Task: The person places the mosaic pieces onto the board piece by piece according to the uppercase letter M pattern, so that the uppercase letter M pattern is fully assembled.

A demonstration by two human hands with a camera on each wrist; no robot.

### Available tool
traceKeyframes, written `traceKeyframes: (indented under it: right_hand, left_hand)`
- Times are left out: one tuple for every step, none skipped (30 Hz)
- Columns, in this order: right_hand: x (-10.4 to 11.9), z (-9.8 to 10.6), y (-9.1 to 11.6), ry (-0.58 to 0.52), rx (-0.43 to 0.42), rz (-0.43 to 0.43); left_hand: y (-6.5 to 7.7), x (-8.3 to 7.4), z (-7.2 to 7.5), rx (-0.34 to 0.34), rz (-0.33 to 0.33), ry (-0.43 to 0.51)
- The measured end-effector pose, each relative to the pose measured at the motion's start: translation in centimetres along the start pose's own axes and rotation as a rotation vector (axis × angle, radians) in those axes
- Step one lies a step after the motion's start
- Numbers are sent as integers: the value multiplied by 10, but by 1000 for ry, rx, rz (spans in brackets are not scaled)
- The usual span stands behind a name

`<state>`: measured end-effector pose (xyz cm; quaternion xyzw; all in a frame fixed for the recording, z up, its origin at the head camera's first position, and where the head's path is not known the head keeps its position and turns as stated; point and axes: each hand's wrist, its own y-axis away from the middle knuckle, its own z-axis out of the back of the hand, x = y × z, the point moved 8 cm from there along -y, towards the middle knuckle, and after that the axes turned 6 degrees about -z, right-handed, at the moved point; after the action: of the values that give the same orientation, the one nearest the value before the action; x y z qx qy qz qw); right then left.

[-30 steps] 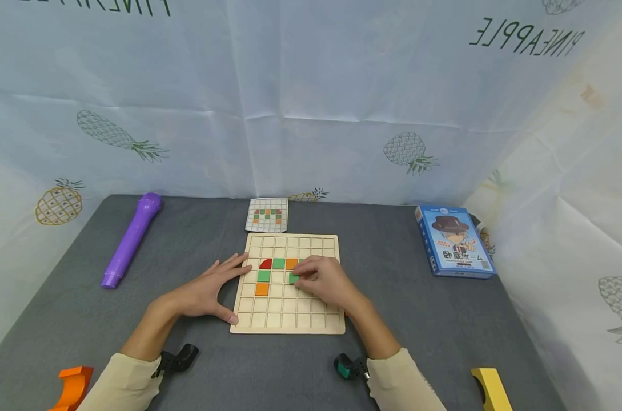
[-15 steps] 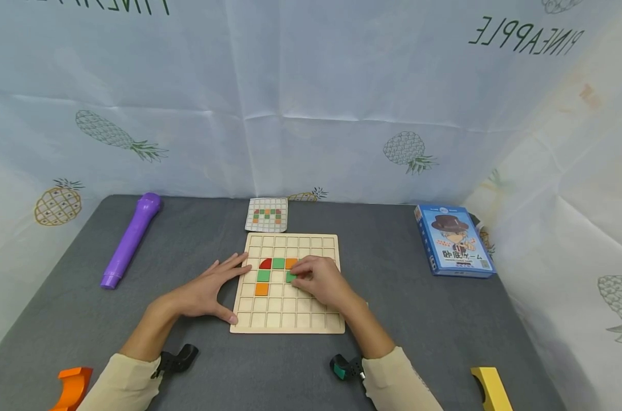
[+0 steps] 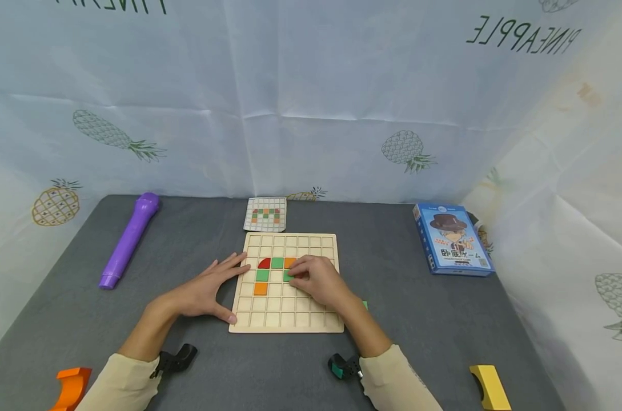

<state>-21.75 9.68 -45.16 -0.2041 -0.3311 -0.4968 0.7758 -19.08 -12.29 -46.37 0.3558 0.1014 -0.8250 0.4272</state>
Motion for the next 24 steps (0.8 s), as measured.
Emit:
traceKeyframes:
  right_hand:
    - [0, 0, 0, 2, 1, 2]
    - [1, -1, 0, 7, 1, 5]
    - [1, -1, 0, 11, 0, 9]
    - [2, -1, 0, 18, -1, 14]
    - [2, -1, 0, 23, -1, 19]
    - [3, 0, 0, 28, -1, 23]
    - [3, 0, 0, 30, -1, 26]
    - [3, 0, 0, 33, -1, 28]
    - [3, 0, 0, 36, -1, 30]
    - [4, 0, 0, 37, -1, 32]
    - [4, -1, 0, 37, -2, 34]
    - [4, -1, 0, 38, -3, 35]
    - [3, -1, 0, 38, -3, 36]
    - [3, -1, 0, 40, -3, 38]
    - [3, -1, -1, 41, -4, 40]
    - [3, -1, -1, 43, -5, 43]
    - [3, -1, -1, 47, -6, 46]
    - [3, -1, -1, 50, -8, 51]
    - [3, -1, -1, 53, -10, 55]
    - [3, -1, -1, 56, -12, 59]
    - [3, -1, -1, 57, -14, 62]
    - [3, -1, -1, 57, -16, 65]
    - [3, -1, 0, 58, -17, 66]
    - [3, -1, 0, 56, -17, 65]
  left_hand:
    - [0, 0, 0, 1, 1, 0]
    - [0, 0, 0, 1, 1, -2]
    - [0, 0, 0, 2, 1, -3]
    - [0, 0, 0, 2, 2, -3]
    - [0, 0, 0, 1, 2, -3]
    - [0, 0, 0, 2, 1, -3]
    - [0, 0, 0, 2, 1, -4]
    - [0, 0, 0, 2, 0, -5]
    - [0, 0, 0, 2, -1, -5]
    - [0, 0, 0, 2, -2, -6]
    - [0, 0, 0, 2, -3, -6]
    - [0, 0, 0, 2, -3, -5]
    - [0, 0, 0, 1, -3, -6]
    - [0, 0, 0, 0, -2, -6]
    - [0, -1, 0, 0, -2, -6]
    - [0, 0, 1, -1, -2, -8]
    - [0, 0, 1, -1, -2, -9]
    - [0, 0, 1, -1, -2, -10]
    - [0, 0, 0, -1, -2, -12]
    - [0, 0, 0, -1, -3, -12]
    - [0, 0, 0, 0, -5, -13]
    - [0, 0, 0, 0, -6, -13]
    - [0, 0, 0, 0, -6, -11]
    - [0, 0, 0, 0, -7, -11]
